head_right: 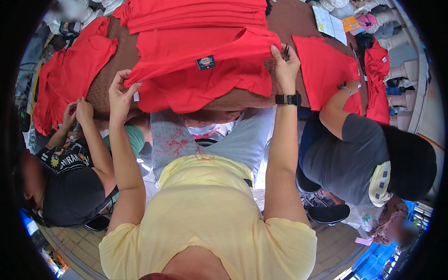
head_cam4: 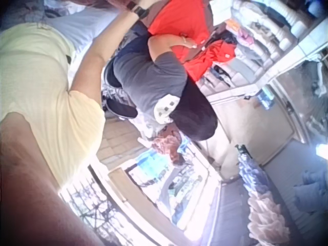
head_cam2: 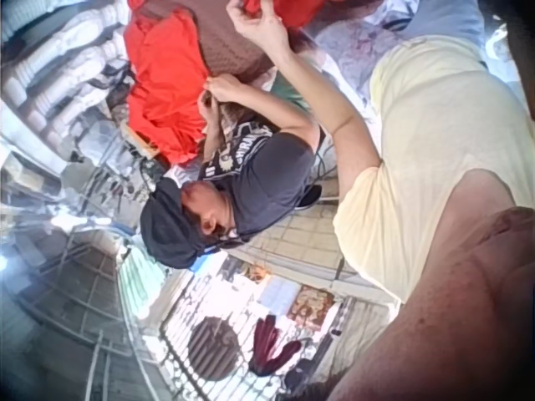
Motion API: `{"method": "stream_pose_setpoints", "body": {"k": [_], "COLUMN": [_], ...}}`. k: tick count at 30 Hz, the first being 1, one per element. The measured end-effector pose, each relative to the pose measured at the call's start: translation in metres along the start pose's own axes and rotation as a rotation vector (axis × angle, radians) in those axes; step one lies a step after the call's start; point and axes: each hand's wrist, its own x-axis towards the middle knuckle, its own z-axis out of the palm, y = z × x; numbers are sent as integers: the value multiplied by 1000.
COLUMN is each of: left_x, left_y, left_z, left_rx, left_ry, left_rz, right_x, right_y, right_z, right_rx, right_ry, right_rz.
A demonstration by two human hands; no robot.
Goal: The person trims loose threads from red garments using small clippers while seated at a production table.
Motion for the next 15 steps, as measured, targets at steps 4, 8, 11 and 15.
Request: {"method": "stream_pose_setpoints", "body": {"k": [4,8,11,15], "left_x": [16,63,61,40], "left_y": [-27,-43,-28,-48], "left_z": [1,14,51,82], "left_rx": [63,663,989,789], "left_ry": [187,380,465,187], "left_rz": [135,459,584,597], "right_x": [-4,31,50,31], "right_y": [15,55,84,88], "right_z": [0,17,16,34], "right_rx": [-22,-206,-385,-405], "right_ry": [-54,-11,49,23], "right_rz": [94,-37,-84,-22]}}
